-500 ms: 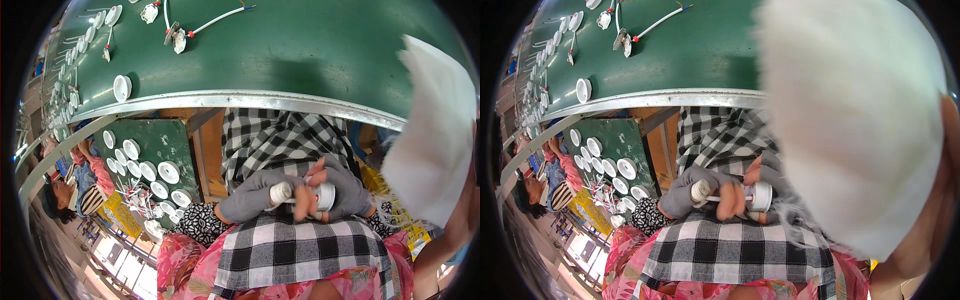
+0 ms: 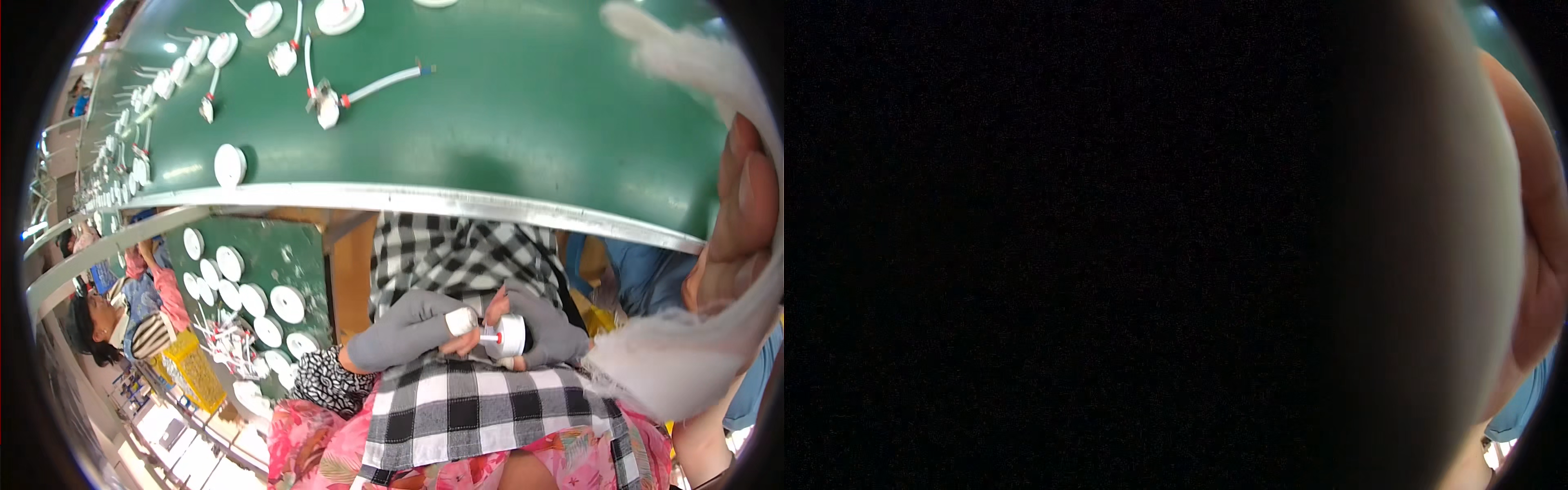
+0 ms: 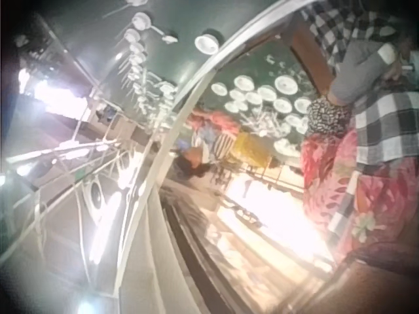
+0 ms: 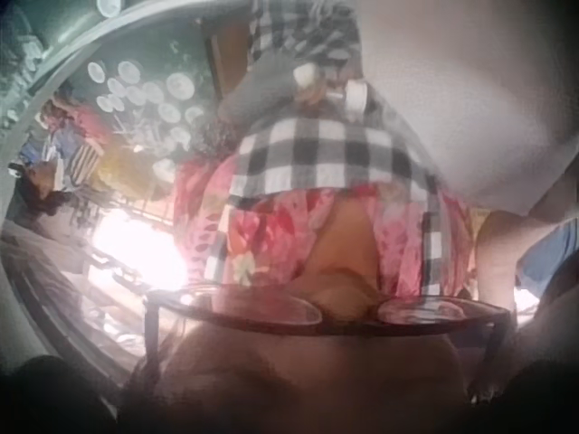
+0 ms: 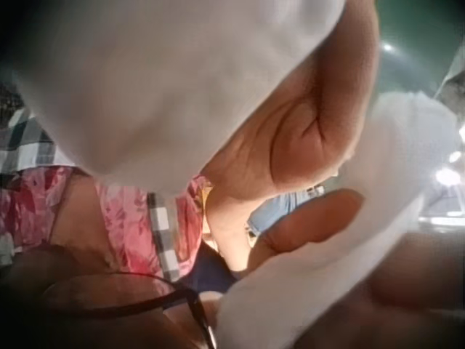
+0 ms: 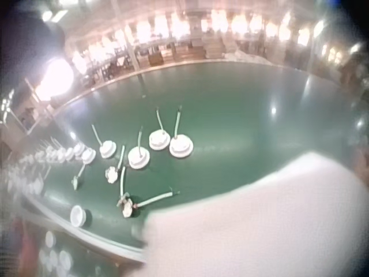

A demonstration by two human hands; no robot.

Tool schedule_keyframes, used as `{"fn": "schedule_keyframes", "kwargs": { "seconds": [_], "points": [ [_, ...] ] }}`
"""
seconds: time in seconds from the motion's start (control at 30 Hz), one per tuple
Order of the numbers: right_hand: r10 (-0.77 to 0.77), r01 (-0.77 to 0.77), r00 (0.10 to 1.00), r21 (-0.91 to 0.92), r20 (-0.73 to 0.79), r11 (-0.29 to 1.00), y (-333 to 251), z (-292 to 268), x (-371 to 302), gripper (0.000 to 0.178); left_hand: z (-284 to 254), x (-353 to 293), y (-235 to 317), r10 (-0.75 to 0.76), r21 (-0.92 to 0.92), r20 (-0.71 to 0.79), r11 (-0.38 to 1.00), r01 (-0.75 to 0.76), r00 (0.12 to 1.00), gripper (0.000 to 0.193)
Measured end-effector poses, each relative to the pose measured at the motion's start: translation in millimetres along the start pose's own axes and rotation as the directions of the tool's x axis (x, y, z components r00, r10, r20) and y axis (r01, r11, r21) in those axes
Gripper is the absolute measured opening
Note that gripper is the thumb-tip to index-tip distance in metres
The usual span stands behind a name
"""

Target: The person assembles light fixtures by feeding wires through plastic housings, pressing LED circuit boards into the housings by hand, and placing the assembled units onto the conveyor belt.

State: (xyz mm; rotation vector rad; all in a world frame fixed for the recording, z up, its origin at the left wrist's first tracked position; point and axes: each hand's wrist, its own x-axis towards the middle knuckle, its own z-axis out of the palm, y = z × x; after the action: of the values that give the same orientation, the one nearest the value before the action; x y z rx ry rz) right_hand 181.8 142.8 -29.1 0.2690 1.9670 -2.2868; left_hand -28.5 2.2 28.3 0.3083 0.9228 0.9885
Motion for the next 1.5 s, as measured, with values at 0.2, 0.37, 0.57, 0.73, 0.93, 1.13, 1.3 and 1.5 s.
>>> {"fn": "schedule_keyframes", "kwargs": {
  "seconds": [0.2, 0.37, 0.57, 0.73, 0.93, 1.13, 1.3, 1.5],
  "points": [
    [0.042, -0.071, 0.979, -0.138, -0.201, 0.988, -31.2, -15.2, 2.8, 0.068, 5.1, 4.5, 20.8, 0.248, 0.305, -0.332, 0.941, -0.146, 0.91, 0.026],
    [0.135, -0.21, 0.845, -0.089, -0.518, 0.974, -39.8, -22.6, 16.2, 0.063, 10.8, 11.7, 21.0, 0.918, 0.995, 0.032, 0.01, -0.104, 0.395, 0.05],
    [-0.041, -0.008, 0.865, -0.096, -0.501, 0.995, -44.1, -25.6, 35.5, 0.072, 41.8, 44.2, 5.9, 0.779, 0.931, 0.121, 0.126, -0.342, 0.616, 0.078],
    [-0.03, -0.114, 0.883, -0.274, -0.469, 0.955, -87.9, -22.8, 30.0, 0.092, 35.7, 58.6, 0.2, 0.73, 0.874, 0.072, 0.282, -0.395, 0.68, 0.074],
    [-0.139, 0.078, 0.802, -0.129, -0.581, 0.989, -69.0, -20.4, 21.6, 0.067, 30.2, 59.2, 0.6, 0.616, 0.489, 0.036, 0.675, -0.552, 0.787, 0.072],
    [-0.098, 0.184, 0.736, 0.059, -0.67, 0.981, -47.0, -31.0, 15.3, 0.021, 27.2, 54.7, 2.0, 0.596, 0.583, -0.031, 0.663, -0.47, 0.803, 0.071],
    [-0.005, 0.061, 0.807, 0.075, -0.59, 0.995, -52.4, -31.9, 12.9, 0.019, 25.4, 59.5, -2.8, 0.651, 0.687, 0.002, 0.551, -0.474, 0.759, 0.069],
    [-0.128, 0.104, 0.792, -0.074, -0.598, 0.992, -34.1, -23.7, 7.2, 0.015, 24.3, 62.8, 4.9, 0.632, 0.808, 0.023, 0.444, -0.387, 0.774, 0.073]
  ]
}}
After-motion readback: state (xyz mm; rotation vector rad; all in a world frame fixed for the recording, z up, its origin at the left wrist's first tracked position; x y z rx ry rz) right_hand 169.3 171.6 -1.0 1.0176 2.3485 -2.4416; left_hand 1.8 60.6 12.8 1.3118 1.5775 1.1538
